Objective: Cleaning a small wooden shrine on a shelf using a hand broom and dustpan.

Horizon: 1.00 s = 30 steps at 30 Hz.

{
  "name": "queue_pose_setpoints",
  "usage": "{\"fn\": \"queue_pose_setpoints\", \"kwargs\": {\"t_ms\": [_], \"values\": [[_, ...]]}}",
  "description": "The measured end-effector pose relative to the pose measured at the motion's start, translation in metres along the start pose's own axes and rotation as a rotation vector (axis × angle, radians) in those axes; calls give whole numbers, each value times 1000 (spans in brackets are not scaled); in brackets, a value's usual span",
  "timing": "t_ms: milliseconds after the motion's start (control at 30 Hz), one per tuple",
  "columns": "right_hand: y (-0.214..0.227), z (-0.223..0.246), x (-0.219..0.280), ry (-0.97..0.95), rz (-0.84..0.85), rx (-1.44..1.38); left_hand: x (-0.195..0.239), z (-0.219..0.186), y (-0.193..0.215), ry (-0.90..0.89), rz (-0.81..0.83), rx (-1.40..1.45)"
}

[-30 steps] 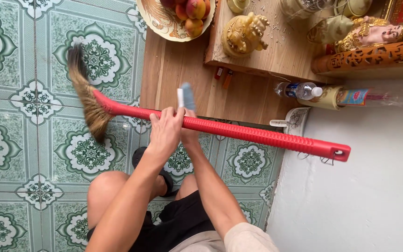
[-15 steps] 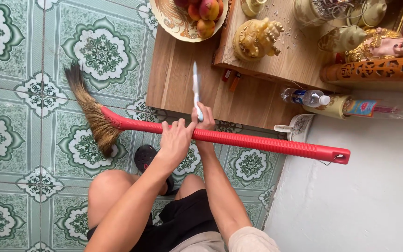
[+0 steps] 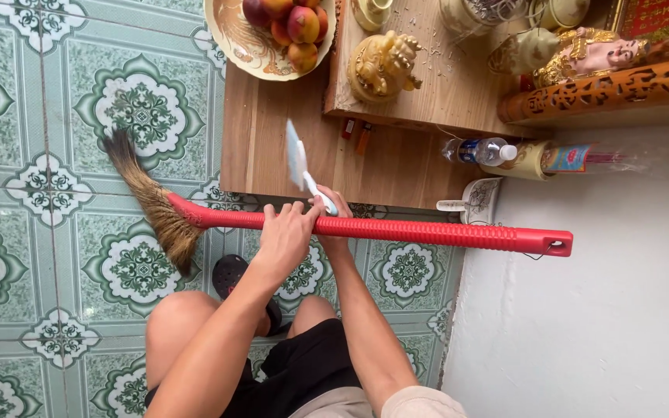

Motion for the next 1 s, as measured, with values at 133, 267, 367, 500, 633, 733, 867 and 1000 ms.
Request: {"fn": "queue_pose_setpoints", "kwargs": {"t_ms": [133, 267, 367, 500, 633, 733, 867, 1000], "values": [[-5, -10, -2, 8, 52, 103, -5, -5, -3, 7, 96, -6], [1, -42, 14, 7, 45, 9, -15, -8, -6, -126, 69, 45], [37, -50, 28, -262, -43, -254, -21, -19, 3, -192, 144, 110], [106, -85, 47, -425, -352, -504, -30, -35, 9, -205, 332, 90], [148, -79, 29, -399, -588, -502, -38, -50, 6, -299, 220, 152], [164, -68, 5, -422, -709, -600, -42, -64, 9, -339, 272, 149], [185, -68, -40, -481, -773, -769, -48, -68, -1, -372, 237, 126], [218, -55, -87, -460, -808, -836, -55, -61, -7, -358, 225, 104]]}}
Point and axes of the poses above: each hand's wrist, its own x-axis away from the middle knuckle, its own y-axis out of the back of the hand, z = x × y, the point moved 1 cm from there along -x, towards the middle knuckle, and after that the axes turned 8 degrees about x, right-handed, at the moved point
